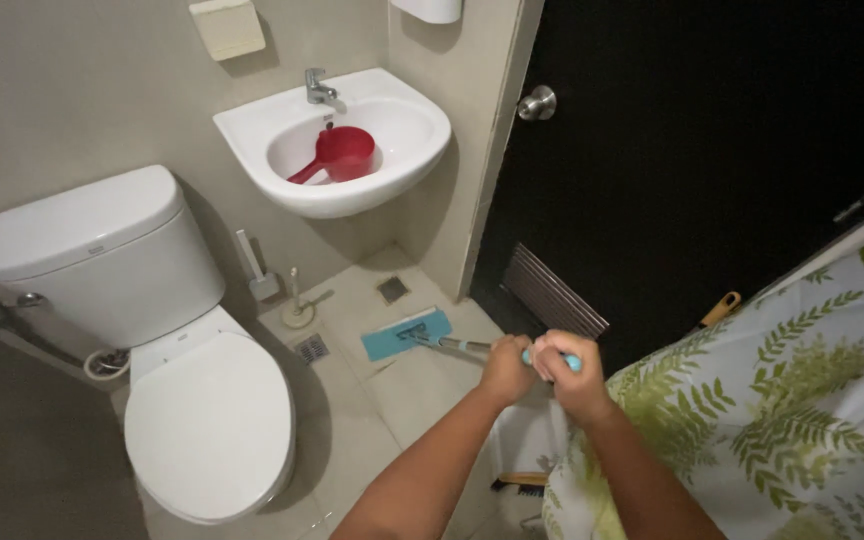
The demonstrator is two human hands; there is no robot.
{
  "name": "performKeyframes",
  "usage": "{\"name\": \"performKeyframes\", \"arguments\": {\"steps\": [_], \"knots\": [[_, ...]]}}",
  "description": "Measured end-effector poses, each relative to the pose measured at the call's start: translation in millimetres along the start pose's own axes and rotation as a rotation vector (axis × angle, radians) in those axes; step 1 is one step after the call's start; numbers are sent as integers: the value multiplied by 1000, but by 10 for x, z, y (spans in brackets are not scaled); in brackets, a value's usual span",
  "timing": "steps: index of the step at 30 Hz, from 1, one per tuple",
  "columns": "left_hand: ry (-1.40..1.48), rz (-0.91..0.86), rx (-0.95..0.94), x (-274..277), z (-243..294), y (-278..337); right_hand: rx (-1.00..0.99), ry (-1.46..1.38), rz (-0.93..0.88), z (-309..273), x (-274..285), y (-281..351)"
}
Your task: The person mops the tiled bathroom floor using a blue flat mop. They move the mop back and forth across the floor, cleaning around a red bucket, a small step stool, a toilet, and a sink. The person also rinses the mop head under the shower faucet before continuing to mop.
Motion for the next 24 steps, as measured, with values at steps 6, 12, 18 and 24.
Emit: {"name": "performKeyframes", "arguments": {"steps": [6, 12, 18, 24], "knots": [[109, -1, 70, -45, 779, -48, 21, -78, 16, -365, 392, -92], [194, 27, 41, -355, 1272, 70, -3, -29, 103, -633, 789, 37], [186, 90, 76, -816, 1155, 326, 144, -304, 107, -312, 1158, 329], [64, 89, 135, -1153, 538, 431, 22, -180, 52, 534, 1283, 455]]}}
Point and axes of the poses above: each hand's wrist, its own y-axis away from the middle knuckle, its own x-axis out of the back of the hand, z = x × y, the point moved 3 cm from there along -y, towards the middle knuckle, and after that the axes turned 11 degrees about z, right-handed, at the moved point
